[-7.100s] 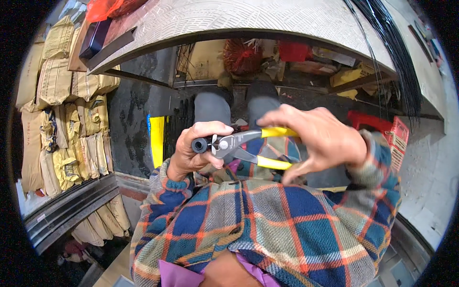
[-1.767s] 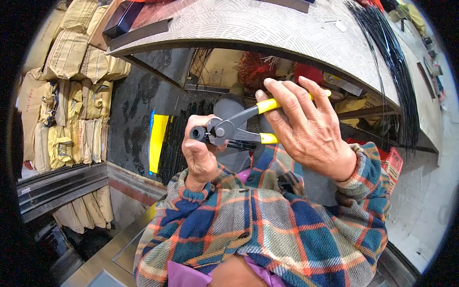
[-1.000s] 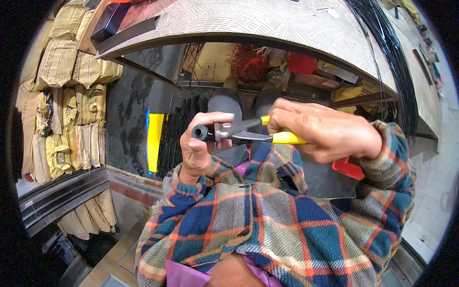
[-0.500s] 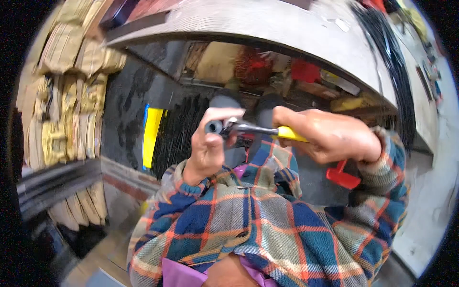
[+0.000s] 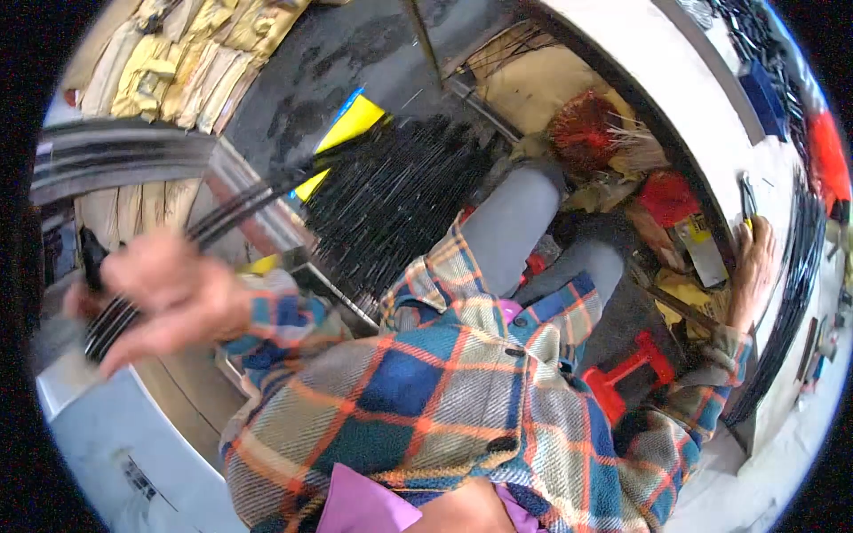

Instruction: Sort and package small black components into plastic bags using a scale for counting.

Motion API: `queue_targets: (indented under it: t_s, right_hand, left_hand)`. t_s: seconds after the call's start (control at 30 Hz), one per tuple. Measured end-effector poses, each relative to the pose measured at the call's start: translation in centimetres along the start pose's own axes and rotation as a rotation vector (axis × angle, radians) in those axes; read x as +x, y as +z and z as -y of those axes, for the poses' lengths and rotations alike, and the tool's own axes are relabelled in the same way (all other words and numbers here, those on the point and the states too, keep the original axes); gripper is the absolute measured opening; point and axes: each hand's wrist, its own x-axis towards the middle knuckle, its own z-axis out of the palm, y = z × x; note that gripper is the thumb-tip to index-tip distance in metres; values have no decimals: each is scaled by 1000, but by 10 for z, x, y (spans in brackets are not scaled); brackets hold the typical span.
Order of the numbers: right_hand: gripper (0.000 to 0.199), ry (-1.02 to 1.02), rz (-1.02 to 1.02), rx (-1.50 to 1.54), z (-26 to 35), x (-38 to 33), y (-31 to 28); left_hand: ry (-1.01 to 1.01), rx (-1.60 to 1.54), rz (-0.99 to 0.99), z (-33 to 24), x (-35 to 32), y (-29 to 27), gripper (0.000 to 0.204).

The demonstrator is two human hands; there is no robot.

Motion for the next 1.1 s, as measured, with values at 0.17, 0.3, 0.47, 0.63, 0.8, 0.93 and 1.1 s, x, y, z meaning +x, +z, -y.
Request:
queue_targets:
  t_s: [0.17,0.3,0.47,0.63,0.8,0.93,1.1]
  right_hand:
    - [16,129,-262,144,-20,-24,57]
    - [15,210,-196,254,14,-5,31]
    - [16,140,-227,278,23,-3,0]
    - [15,133,-226,359,22,-6,-3]
    - [21,263,-323,17,-19,-16,27]
    - [29,294,-519,68,-14,2,30]
    - [15,159,-330,159,-10,6,46]
  left_hand:
    - [-491,683,802,139,-125,-19,32]
    - [-747,900,950,209,-232,-92,39]
    - [-1137,1273,1198,217,-295,-118,77]
    - [-1108,1161,1365,174,-310,-111,64]
    - [-1089,1203,1328,133,-276,-110,50]
    - [-1055,1361,1312,93,-253,-117,45]
    - [-1072,1214,1165,94,-278,-107,31]
